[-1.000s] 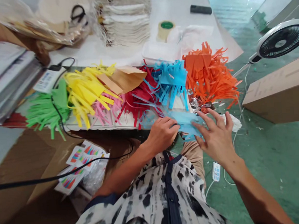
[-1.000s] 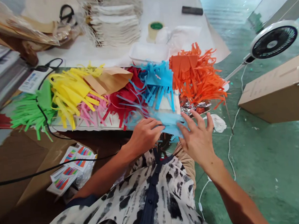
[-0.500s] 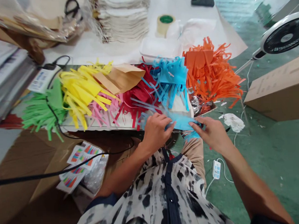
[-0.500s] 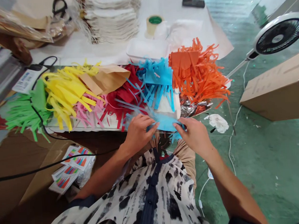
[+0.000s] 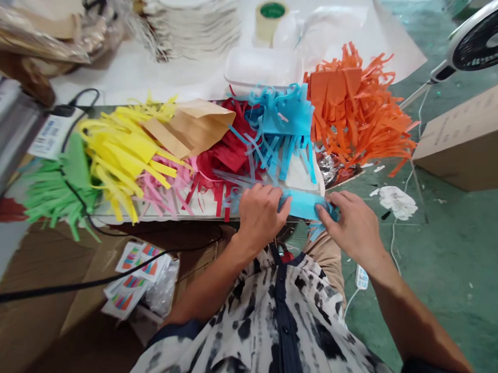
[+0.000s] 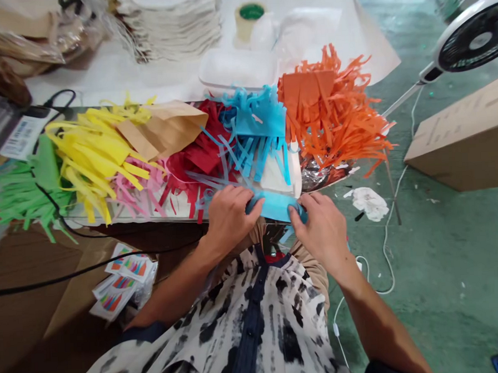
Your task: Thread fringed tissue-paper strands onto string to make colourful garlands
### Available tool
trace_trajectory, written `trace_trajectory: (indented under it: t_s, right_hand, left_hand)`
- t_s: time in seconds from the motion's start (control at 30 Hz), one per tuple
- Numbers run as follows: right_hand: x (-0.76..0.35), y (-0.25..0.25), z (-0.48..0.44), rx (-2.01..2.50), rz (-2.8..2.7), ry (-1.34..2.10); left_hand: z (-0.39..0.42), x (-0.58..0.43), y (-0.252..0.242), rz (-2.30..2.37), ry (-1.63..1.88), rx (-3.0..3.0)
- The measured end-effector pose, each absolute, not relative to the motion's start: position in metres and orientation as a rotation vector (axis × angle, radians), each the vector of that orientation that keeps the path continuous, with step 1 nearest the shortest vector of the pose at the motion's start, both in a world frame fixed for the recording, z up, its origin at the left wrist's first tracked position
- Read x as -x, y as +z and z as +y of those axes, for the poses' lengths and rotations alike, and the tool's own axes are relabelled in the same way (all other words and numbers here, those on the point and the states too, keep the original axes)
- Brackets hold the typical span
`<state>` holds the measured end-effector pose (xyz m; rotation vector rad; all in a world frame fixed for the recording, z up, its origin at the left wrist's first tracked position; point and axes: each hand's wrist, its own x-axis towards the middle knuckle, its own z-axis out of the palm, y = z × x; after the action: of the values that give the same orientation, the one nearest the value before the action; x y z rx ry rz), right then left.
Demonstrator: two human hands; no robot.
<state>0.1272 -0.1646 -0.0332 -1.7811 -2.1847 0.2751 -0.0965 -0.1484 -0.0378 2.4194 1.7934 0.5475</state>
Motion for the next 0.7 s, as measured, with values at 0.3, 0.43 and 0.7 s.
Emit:
trace_trajectory:
  t_s: [0.3, 0.43, 0.7]
  right_hand:
    - [-0.122, -0.034, -0.165, 1.817, -2.171, 0.272]
    - [-0.137, -0.030, -0.168, 1.904, -2.060, 0.359]
    - [-0.161, -0.013, -0.204, 1.618, -1.895, 0.176]
  left_hand:
    - [-0.144, 0.097, -0.036, 1.812, 0.531, -2.475]
    - [-0.139, 0.097, -0.038, 1.459, 0.640, -2.661]
    - [-0.132, 0.101, -0.035, 1.063, 0.521, -2.794]
